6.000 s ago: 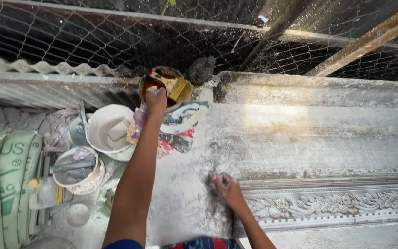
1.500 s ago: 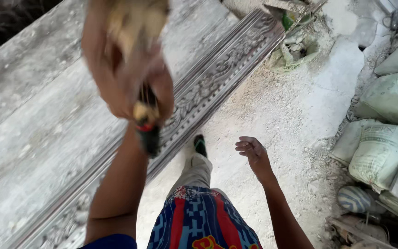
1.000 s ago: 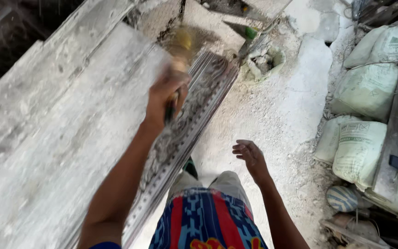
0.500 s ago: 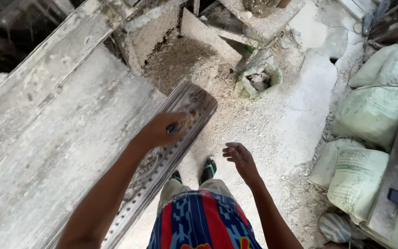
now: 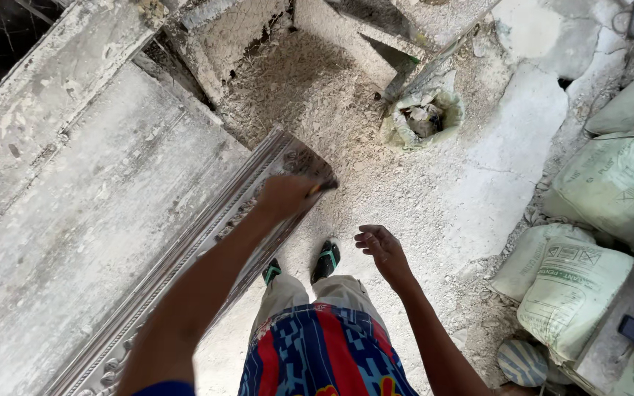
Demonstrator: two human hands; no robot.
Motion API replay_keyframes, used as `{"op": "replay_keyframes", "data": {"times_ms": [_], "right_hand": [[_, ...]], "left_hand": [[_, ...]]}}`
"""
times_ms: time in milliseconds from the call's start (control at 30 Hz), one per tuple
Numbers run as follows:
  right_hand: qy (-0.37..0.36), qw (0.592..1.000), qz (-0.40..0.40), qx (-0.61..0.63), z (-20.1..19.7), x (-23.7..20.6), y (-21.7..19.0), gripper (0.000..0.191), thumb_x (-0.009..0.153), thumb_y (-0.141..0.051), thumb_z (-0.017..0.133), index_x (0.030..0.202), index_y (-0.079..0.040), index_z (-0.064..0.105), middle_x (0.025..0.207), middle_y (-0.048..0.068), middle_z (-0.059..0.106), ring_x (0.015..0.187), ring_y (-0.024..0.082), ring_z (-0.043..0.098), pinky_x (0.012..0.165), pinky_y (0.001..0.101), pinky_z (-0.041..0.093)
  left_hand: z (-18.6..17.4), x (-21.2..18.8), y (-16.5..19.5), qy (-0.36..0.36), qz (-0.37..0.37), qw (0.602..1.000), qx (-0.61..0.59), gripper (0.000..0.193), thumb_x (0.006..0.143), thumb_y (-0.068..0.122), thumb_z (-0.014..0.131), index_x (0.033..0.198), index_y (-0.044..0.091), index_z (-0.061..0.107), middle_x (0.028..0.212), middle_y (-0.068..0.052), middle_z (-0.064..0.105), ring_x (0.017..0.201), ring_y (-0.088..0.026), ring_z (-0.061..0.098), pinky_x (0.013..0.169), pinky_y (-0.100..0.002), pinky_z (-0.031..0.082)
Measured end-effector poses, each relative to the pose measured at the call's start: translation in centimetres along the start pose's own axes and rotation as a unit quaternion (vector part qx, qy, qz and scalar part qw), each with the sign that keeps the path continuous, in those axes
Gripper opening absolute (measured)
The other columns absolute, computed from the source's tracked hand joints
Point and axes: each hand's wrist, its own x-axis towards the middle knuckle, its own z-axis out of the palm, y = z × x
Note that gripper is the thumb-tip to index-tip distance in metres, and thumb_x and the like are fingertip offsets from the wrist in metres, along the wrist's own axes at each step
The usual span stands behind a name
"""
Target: The person cleans a long decorative molding piece using a brush and water. They scrub the surface and details, then rinse the brush in a bucket of water. The person also fills a small cup with water from a tap.
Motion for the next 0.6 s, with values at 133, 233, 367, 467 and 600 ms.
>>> {"op": "replay_keyframes", "data": {"times_ms": [133, 233, 367, 467, 600], "right_hand": [[-0.003, 1.000, -0.003, -0.015, -0.1, -0.2, -0.5, 0.041, 0.104, -0.035, 0.051, 0.129, -0.004, 0.061, 0.111, 0.011, 0.073, 0.105, 0.022, 0.072, 0.089, 0.0372, 0.058], [0.022, 0.999, 0.000, -0.024, -0.4, -1.2, -0.9, 0.041, 0.104, -0.036, 0.051, 0.128, -0.004, 0.062, 0.110, 0.012, 0.074, 0.104, 0.022, 0.072, 0.089, 0.0376, 0.058], [0.059, 0.998, 0.008, -0.010, -0.1, -3.1, -0.8, 0.040, 0.104, -0.034, 0.051, 0.129, -0.004, 0.060, 0.112, 0.012, 0.074, 0.106, 0.022, 0.072, 0.091, 0.0375, 0.058], [0.063, 0.998, 0.004, 0.018, 1.6, -4.7, -0.2, 0.039, 0.104, -0.032, 0.051, 0.130, -0.004, 0.060, 0.114, 0.013, 0.072, 0.107, 0.023, 0.071, 0.092, 0.0386, 0.058], [0.051, 0.998, 0.002, 0.023, 5.8, -6.5, 0.8, 0.037, 0.104, -0.028, 0.050, 0.130, -0.004, 0.060, 0.116, 0.013, 0.072, 0.108, 0.024, 0.070, 0.092, 0.0394, 0.057]], "left_hand": [[1.2, 10.3, 1.1, 0.036, 0.022, 0.998, 0.039, 0.021, 0.096, 0.040, 0.065, 0.111, 0.026, 0.071, 0.077, -0.001, 0.065, 0.059, -0.016, 0.064, 0.054, -0.039, 0.054], [0.4, 13.5, 2.9, 0.088, 0.059, 0.994, 0.025, 0.028, 0.090, 0.040, 0.068, 0.113, 0.025, 0.071, 0.076, -0.001, 0.064, 0.058, -0.018, 0.063, 0.053, -0.040, 0.054], [-0.2, 9.3, 3.2, -0.047, 0.013, 0.994, 0.100, 0.018, 0.098, 0.038, 0.066, 0.106, 0.022, 0.069, 0.074, -0.001, 0.065, 0.059, -0.016, 0.063, 0.057, -0.042, 0.052], [-0.2, 1.3, 1.8, 0.005, 0.034, 0.998, 0.047, 0.023, 0.095, 0.036, 0.071, 0.112, 0.021, 0.069, 0.080, -0.001, 0.068, 0.062, -0.017, 0.061, 0.065, -0.043, 0.051], [-0.8, -11.1, -0.2, -0.008, 0.021, 0.999, 0.047, 0.029, 0.087, 0.040, 0.076, 0.109, 0.024, 0.067, 0.083, 0.002, 0.071, 0.071, -0.019, 0.066, 0.086, -0.052, 0.040]]}}
